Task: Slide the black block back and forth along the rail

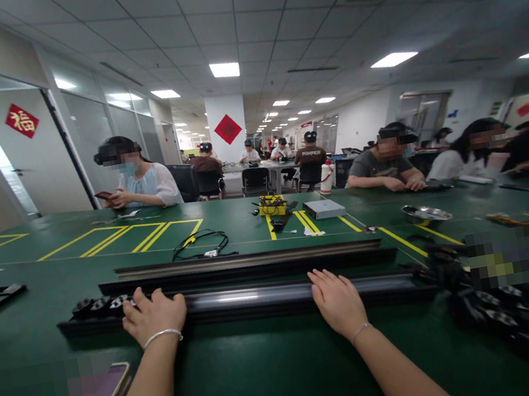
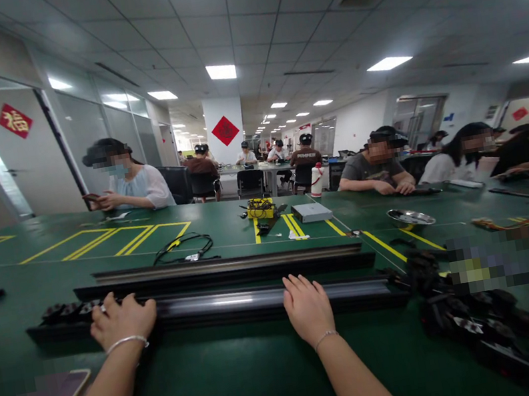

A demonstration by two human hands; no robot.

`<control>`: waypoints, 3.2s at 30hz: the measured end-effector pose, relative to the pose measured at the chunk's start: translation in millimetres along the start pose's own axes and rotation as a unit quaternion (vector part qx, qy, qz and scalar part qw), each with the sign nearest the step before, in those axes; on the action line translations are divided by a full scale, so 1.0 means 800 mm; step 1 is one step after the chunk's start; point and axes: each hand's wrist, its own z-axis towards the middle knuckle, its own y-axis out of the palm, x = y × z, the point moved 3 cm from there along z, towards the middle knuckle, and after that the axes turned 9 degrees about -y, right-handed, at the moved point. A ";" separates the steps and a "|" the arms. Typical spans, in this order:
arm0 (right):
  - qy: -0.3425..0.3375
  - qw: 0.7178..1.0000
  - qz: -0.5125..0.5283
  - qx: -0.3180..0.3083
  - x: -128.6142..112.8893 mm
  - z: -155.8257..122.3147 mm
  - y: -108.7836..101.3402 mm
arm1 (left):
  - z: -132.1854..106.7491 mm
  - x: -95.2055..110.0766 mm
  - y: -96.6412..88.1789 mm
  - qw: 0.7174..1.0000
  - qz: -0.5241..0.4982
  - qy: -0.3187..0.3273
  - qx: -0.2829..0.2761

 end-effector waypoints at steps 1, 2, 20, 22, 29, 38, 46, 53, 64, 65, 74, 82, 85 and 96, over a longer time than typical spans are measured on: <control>0.000 1.000 -0.001 -0.002 0.000 0.000 0.000 | -0.001 0.000 0.000 1.000 -0.002 0.002 0.006; 0.000 1.000 -0.001 -0.004 0.000 0.000 0.000 | -0.001 0.000 -0.001 1.000 -0.004 0.005 0.013; -0.013 0.999 -0.039 0.028 0.007 0.002 0.009 | -0.004 -0.002 0.006 1.000 -0.019 -0.001 0.010; -0.010 0.999 -0.044 0.028 0.008 0.002 0.010 | -0.004 -0.003 0.006 1.000 -0.015 0.001 0.008; -0.002 0.998 -0.054 0.028 0.007 0.002 0.010 | -0.008 -0.003 0.002 0.999 0.004 0.041 0.016; 0.018 0.999 -0.043 0.020 0.003 0.001 0.007 | -0.011 -0.003 -0.001 0.998 0.020 0.063 0.023; 0.026 0.999 -0.027 0.023 0.000 0.000 0.004 | -0.008 -0.004 0.000 0.997 0.030 0.071 -0.001; 0.022 0.999 -0.012 0.035 -0.003 -0.001 0.001 | -0.004 -0.007 0.002 0.998 0.022 0.065 -0.008; 0.028 0.999 -0.013 0.020 -0.004 0.000 0.001 | -0.005 -0.008 0.004 0.997 0.021 0.065 0.018; 0.028 0.999 -0.012 0.021 -0.004 0.000 0.001 | -0.005 -0.008 0.004 0.997 0.021 0.066 0.017; 0.027 0.999 -0.014 0.015 -0.003 -0.001 0.000 | -0.005 -0.008 0.004 0.997 0.021 0.070 0.009; 0.026 0.999 -0.020 0.027 -0.005 -0.001 0.000 | -0.003 -0.008 0.006 0.997 0.022 0.072 0.010; 0.027 0.999 -0.019 0.022 -0.005 -0.001 0.000 | -0.003 -0.009 0.006 0.997 0.020 0.074 0.008; 0.027 0.999 -0.009 0.031 -0.006 -0.002 0.000 | -0.001 -0.009 0.004 0.998 -0.002 0.065 0.011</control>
